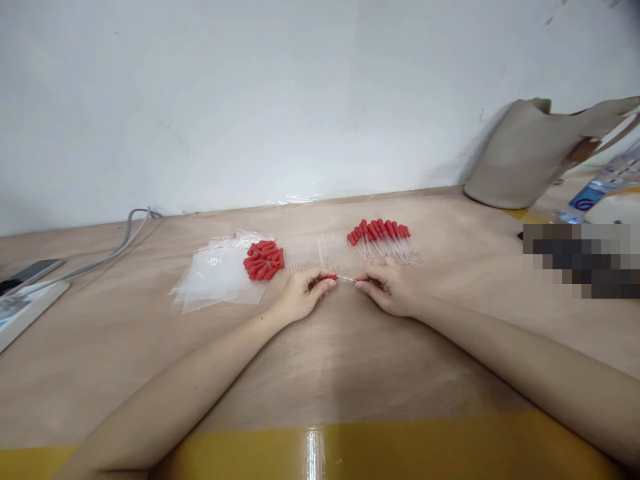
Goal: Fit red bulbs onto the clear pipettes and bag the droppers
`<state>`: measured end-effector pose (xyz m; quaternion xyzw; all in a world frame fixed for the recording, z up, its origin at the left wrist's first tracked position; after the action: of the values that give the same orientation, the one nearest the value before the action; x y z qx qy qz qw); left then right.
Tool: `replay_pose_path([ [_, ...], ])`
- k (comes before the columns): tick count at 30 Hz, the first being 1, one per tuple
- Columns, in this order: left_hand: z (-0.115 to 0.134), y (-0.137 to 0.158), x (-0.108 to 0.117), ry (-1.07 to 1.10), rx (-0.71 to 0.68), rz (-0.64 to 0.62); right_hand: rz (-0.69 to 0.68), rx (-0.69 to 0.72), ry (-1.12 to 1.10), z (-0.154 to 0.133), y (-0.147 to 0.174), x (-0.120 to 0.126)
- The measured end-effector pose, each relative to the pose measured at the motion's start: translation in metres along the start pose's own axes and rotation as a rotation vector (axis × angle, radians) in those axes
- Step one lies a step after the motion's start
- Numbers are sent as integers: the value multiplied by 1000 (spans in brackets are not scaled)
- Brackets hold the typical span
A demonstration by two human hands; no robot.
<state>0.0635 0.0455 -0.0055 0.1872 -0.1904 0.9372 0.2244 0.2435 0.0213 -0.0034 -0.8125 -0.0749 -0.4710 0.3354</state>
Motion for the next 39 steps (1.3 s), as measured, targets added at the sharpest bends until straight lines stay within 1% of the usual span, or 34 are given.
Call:
replay_pose_path([
  [4,1,2,-1,-11,-23,-47,-46,7,-31,6,-1,-1],
  [7,1,4,-2,-52,-48,-96,-83,41,-22,7,-1,-1],
  [13,6,6,-4,-133,-77,-128,-81,72,50,5,-2,4],
  [18,10,7,-3,-228,-137,-94,-51,182,193,-3,-2,6],
  [21,14,7,0,-213,-134,-55,-31,197,221,-6,-2,7],
  [23,18,7,3,-216,-75,-8,-27,173,182,-5,-4,8],
  [26,25,7,6,-259,61,53,-18,117,126,0,-6,9],
  [29,32,6,7,-296,118,58,-11,95,91,5,-6,7],
  [33,34,6,5,-317,98,34,40,152,83,6,-4,4],
  [36,32,7,5,-290,61,37,83,211,95,5,-4,3],
  [39,31,8,5,-267,12,41,95,242,99,4,-4,2],
])
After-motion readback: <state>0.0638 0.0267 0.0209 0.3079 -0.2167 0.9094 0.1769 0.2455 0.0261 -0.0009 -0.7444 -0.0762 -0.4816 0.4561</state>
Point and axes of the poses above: each hand's wrist, its own y-axis away from the middle knuckle, its own x-axis out of the back of the hand, z = x × y, the point moved 4 cm from there along -y, towards the middle knuckle, and after that the axes turned 6 degrees about y, right-handed, at the moved point
